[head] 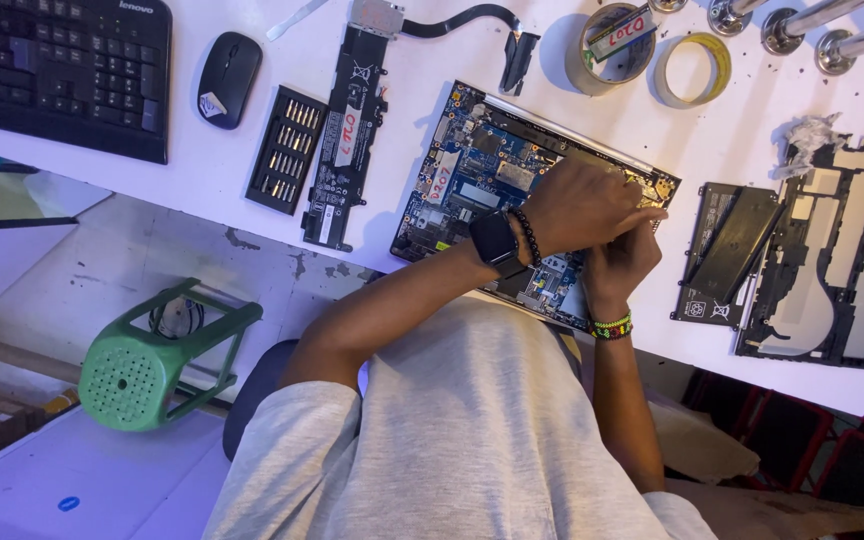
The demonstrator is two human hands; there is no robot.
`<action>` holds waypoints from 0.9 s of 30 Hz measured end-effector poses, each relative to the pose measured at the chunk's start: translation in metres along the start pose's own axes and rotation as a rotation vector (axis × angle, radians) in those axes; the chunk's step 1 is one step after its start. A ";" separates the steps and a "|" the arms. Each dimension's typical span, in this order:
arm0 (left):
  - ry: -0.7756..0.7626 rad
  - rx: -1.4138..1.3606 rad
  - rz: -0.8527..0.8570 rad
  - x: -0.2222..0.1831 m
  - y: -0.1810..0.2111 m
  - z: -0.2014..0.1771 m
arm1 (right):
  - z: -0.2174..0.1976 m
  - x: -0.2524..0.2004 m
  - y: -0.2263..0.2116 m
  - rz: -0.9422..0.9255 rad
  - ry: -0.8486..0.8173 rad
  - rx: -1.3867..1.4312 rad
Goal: The person works at a bench on a disassembled laptop, using a screwdriver to unscrew and pry components from the exposed motherboard. They lift out the cooling fan, reposition the board, and continue loosening and adjusting parts on the board with the screwdriver and their fingers.
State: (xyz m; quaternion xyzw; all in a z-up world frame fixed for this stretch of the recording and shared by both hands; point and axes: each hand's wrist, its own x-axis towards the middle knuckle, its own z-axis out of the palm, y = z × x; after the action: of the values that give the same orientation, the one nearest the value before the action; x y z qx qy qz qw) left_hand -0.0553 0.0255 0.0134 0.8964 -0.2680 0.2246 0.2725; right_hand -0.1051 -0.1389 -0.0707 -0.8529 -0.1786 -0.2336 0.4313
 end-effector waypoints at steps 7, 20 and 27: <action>-0.214 -0.442 0.031 0.000 -0.003 -0.045 | 0.000 -0.020 0.021 -0.039 0.005 -0.066; 0.043 -0.091 0.231 0.006 0.003 -0.005 | -0.008 -0.001 0.010 -0.062 0.022 0.029; -0.155 -0.311 0.199 0.002 -0.008 -0.041 | -0.009 0.009 -0.027 -0.068 -0.004 -0.044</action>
State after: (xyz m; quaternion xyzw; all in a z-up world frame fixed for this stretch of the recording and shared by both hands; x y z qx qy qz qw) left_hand -0.0596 0.0551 0.0424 0.8271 -0.4068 0.1366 0.3629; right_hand -0.1134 -0.1298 -0.0434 -0.8562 -0.2032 -0.2503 0.4037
